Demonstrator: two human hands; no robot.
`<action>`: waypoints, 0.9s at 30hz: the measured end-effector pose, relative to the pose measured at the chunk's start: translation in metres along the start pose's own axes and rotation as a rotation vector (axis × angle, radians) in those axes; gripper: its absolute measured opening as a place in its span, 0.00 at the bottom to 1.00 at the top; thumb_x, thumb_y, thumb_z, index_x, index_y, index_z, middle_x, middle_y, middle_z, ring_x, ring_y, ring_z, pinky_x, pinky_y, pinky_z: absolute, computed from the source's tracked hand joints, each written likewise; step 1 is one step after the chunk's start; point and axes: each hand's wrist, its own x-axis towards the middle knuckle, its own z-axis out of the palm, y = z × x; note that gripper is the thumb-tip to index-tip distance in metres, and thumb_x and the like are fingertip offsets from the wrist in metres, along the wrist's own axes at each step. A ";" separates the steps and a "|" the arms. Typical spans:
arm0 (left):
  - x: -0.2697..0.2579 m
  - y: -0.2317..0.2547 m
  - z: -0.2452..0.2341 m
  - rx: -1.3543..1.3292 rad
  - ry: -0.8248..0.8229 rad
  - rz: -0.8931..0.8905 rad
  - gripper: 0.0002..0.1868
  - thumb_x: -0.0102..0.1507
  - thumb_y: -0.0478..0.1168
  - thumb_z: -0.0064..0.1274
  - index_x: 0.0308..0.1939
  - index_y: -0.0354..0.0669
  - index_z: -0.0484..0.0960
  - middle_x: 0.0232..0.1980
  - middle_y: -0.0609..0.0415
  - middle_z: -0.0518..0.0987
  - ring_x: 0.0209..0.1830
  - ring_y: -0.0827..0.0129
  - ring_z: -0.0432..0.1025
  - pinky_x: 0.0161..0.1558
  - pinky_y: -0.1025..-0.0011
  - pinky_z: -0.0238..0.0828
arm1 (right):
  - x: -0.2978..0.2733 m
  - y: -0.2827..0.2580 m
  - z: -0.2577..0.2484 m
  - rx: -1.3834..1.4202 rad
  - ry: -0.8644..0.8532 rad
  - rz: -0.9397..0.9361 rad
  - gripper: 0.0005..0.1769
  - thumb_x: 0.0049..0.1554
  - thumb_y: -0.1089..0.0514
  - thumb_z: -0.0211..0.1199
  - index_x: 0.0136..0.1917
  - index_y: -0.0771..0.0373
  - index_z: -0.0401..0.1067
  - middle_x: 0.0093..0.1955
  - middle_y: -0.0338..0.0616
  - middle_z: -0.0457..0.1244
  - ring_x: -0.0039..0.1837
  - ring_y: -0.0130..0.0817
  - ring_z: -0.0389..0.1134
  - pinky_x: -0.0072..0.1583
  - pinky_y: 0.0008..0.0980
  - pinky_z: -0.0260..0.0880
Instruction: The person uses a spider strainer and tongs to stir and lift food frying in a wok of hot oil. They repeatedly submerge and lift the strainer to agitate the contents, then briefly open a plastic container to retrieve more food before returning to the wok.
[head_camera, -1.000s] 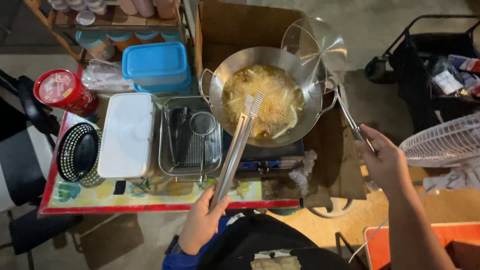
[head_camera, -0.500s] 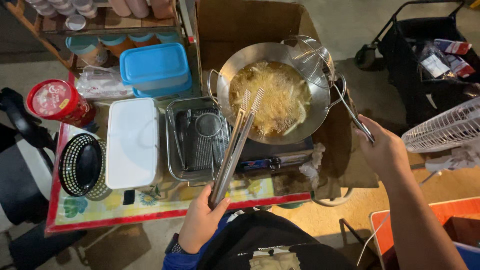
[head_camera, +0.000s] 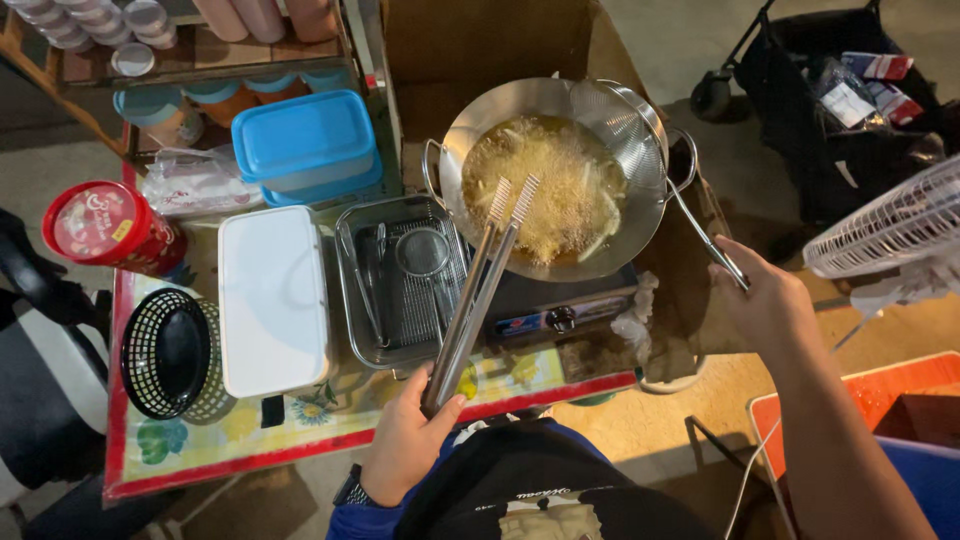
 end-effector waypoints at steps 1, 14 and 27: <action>0.000 -0.001 -0.002 -0.004 -0.004 0.017 0.25 0.59 0.42 0.61 0.59 0.38 0.76 0.32 0.49 0.84 0.29 0.69 0.76 0.34 0.69 0.74 | -0.003 -0.001 0.000 -0.006 0.009 -0.012 0.25 0.61 0.50 0.66 0.71 0.49 0.73 0.46 0.55 0.70 0.43 0.48 0.73 0.48 0.40 0.71; 0.001 -0.010 -0.023 -0.034 -0.092 0.041 0.25 0.60 0.42 0.60 0.60 0.39 0.76 0.34 0.51 0.84 0.32 0.71 0.77 0.37 0.70 0.75 | -0.051 -0.027 -0.001 -0.048 -0.011 0.060 0.26 0.61 0.49 0.64 0.72 0.48 0.72 0.42 0.57 0.69 0.43 0.50 0.72 0.47 0.44 0.70; 0.000 -0.011 -0.031 -0.021 -0.103 0.086 0.25 0.60 0.43 0.61 0.60 0.39 0.76 0.35 0.52 0.84 0.33 0.72 0.77 0.38 0.70 0.75 | -0.083 -0.047 -0.008 -0.082 -0.075 0.169 0.26 0.61 0.50 0.63 0.73 0.45 0.71 0.39 0.59 0.68 0.39 0.47 0.71 0.46 0.43 0.69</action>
